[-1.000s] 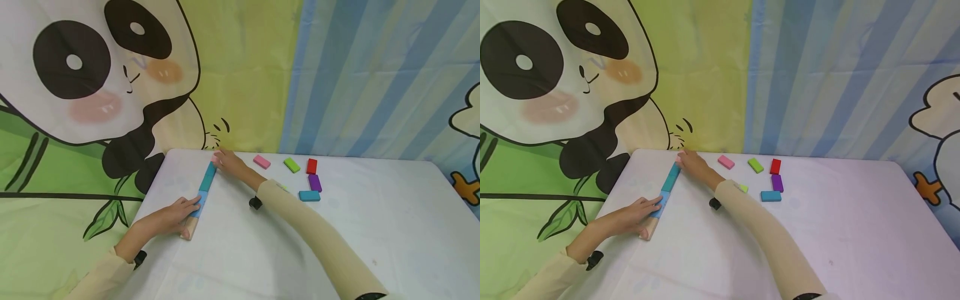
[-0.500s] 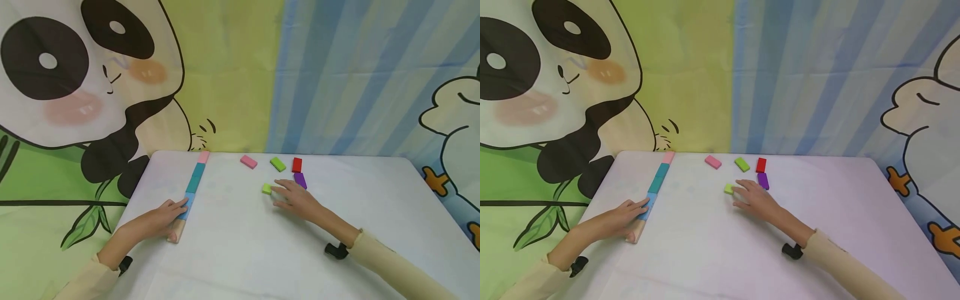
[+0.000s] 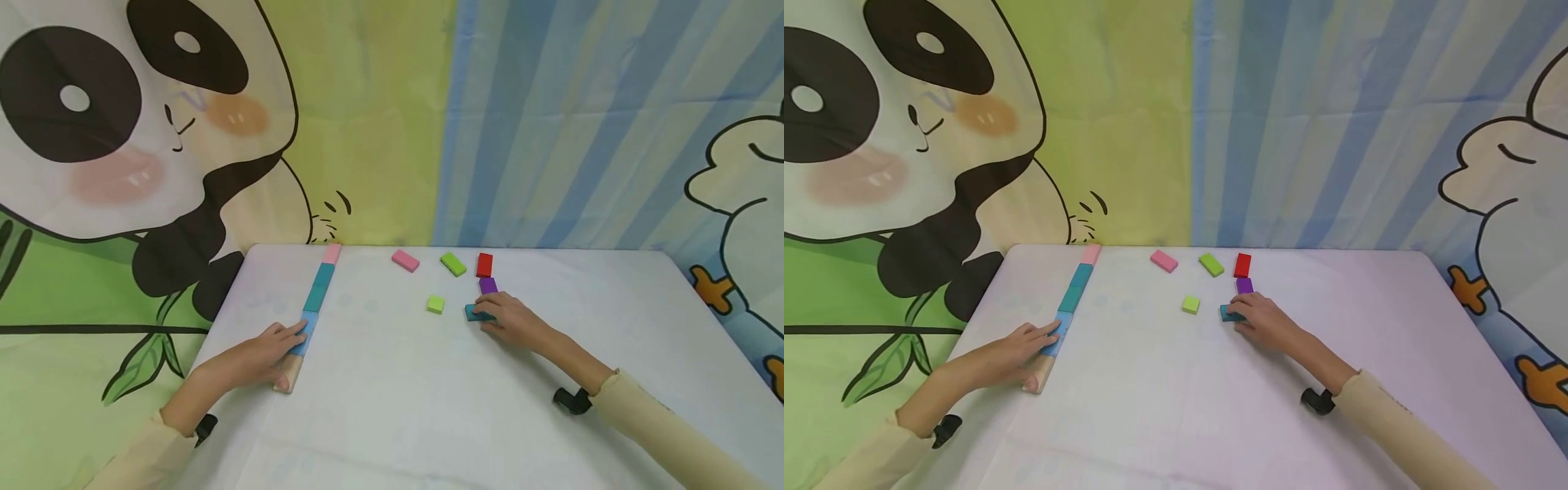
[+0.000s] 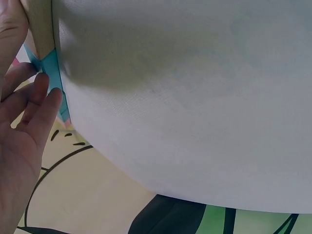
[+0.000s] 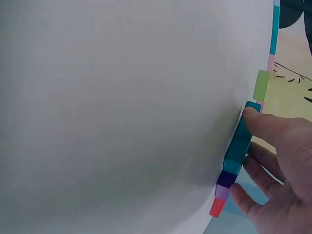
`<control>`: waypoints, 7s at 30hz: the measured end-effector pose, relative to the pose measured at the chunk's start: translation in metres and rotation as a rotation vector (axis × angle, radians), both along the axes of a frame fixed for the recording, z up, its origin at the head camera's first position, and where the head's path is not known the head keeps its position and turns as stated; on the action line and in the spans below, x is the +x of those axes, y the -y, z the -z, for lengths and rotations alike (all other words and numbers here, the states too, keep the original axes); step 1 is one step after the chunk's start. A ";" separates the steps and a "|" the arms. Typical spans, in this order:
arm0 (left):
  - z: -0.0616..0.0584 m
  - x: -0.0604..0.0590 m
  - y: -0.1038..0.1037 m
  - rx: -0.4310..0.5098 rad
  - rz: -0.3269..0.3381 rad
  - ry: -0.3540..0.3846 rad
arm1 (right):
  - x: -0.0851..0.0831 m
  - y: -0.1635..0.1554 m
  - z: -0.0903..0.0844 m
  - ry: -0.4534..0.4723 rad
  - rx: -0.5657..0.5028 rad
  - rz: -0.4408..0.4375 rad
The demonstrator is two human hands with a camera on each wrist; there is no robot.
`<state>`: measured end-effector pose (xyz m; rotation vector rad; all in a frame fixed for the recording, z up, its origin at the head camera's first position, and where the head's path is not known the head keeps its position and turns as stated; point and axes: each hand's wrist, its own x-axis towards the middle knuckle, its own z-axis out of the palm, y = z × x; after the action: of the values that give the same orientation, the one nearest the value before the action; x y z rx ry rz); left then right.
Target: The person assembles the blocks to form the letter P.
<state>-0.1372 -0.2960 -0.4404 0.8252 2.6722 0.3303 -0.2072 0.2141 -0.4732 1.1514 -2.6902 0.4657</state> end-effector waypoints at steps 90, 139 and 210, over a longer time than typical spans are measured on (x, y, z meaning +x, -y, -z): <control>-0.003 -0.006 -0.005 -0.041 -0.027 0.020 | -0.072 0.007 -0.029 0.180 0.162 0.222; -0.007 0.001 -0.004 -0.055 0.002 -0.024 | -0.139 0.199 -0.018 0.452 0.198 -0.177; -0.006 -0.001 -0.006 -0.043 0.024 -0.042 | -0.070 0.173 -0.013 0.447 0.073 -0.039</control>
<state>-0.1387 -0.2898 -0.4339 0.8594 2.6964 0.2513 -0.2770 0.0408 -0.4599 1.2464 -3.0864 0.7114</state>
